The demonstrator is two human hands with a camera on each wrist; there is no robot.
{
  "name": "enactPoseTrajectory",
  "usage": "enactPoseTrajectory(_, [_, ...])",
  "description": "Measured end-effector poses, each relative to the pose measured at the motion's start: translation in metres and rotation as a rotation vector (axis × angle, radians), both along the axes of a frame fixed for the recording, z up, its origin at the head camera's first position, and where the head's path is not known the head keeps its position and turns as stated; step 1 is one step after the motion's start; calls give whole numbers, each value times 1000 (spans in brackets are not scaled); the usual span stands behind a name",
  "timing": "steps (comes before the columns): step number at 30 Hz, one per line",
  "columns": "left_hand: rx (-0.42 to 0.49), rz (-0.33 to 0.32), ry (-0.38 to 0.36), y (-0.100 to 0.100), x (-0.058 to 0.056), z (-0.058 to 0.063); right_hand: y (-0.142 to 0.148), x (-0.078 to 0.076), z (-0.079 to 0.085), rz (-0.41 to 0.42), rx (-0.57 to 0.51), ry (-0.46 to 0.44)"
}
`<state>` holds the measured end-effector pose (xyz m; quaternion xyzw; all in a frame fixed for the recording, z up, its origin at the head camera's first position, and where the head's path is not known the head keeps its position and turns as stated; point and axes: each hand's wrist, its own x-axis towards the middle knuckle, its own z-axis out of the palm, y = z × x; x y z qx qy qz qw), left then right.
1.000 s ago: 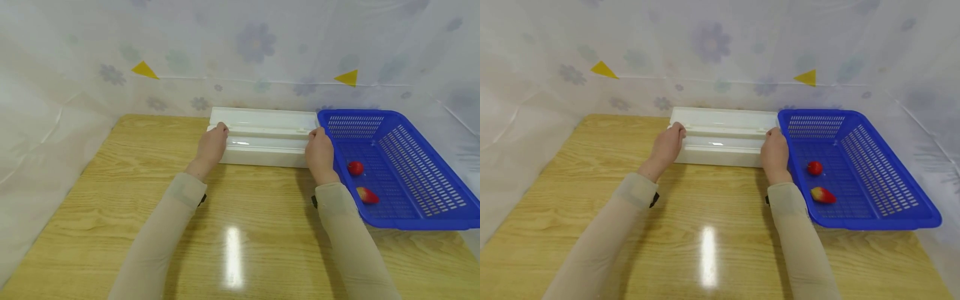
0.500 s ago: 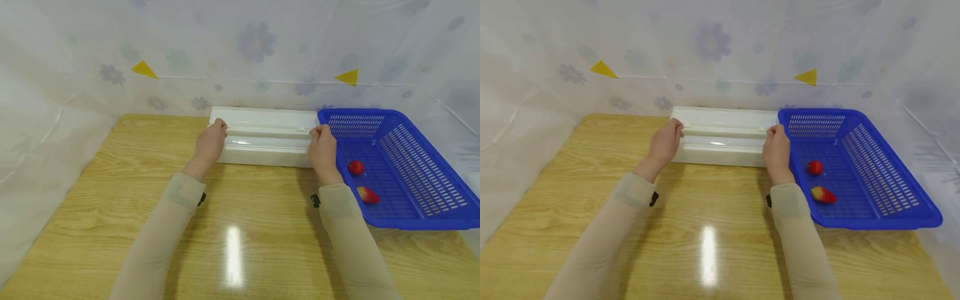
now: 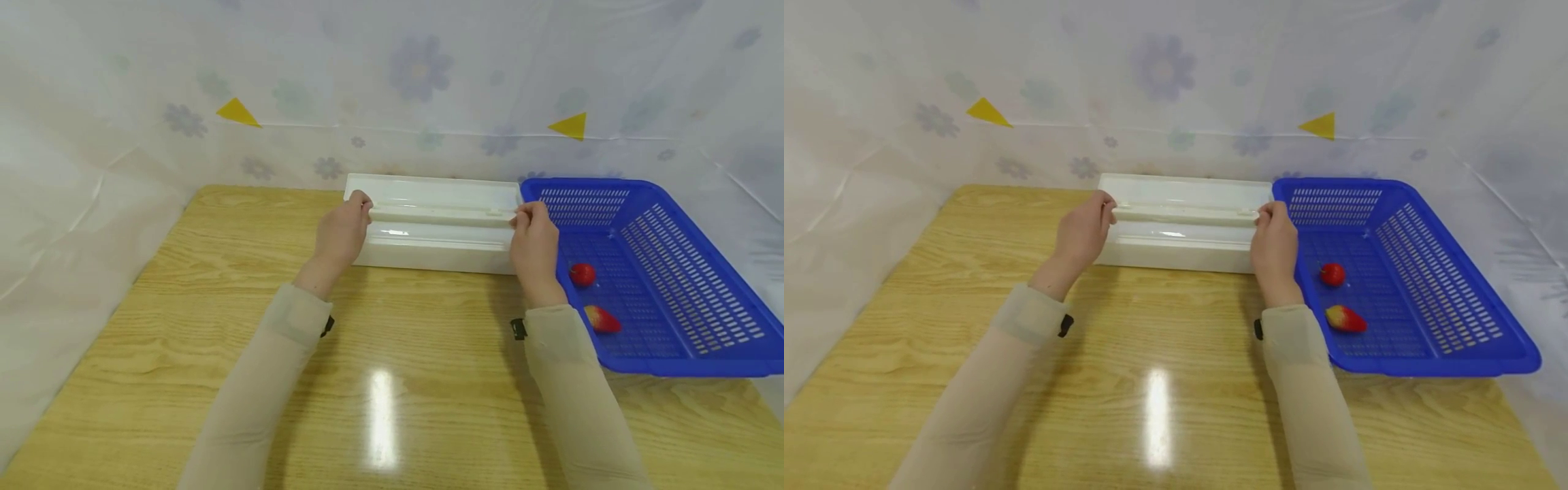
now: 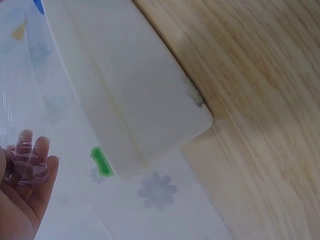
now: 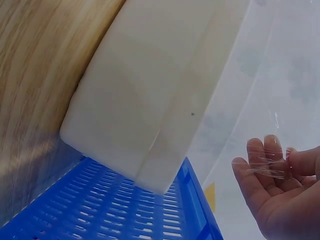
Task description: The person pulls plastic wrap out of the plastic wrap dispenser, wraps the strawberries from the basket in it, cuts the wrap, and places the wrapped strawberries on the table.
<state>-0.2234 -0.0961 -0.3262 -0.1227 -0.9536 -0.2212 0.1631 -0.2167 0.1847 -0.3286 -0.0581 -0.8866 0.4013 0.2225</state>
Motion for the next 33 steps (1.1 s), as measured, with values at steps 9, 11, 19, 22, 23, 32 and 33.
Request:
enactPoseTrajectory(9, [18, -10, 35, -2, 9, 8, -1, 9, 9, -19, -6, 23])
enactPoseTrajectory(11, [17, -13, 38, -3, 11, 10, -1, 11, 10, -29, 1, 24])
enactPoseTrajectory(19, [27, -51, 121, -4, 17, 14, 0, 20, 18, -54, 16, 25])
enactPoseTrajectory(22, [37, -56, 133, -5, 20, 15, 0, 23, 20, -59, 18, 37])
enactPoseTrajectory(23, [41, -58, 136, -5, 21, 15, 0, 24, 21, -60, 18, 40])
enactPoseTrajectory(32, [59, -86, 159, -7, 33, 18, 3, 40, 22, -47, 35, 76])
enactPoseTrajectory(33, [60, -88, 162, -7, 34, 19, 3, 42, 22, -42, 37, 80])
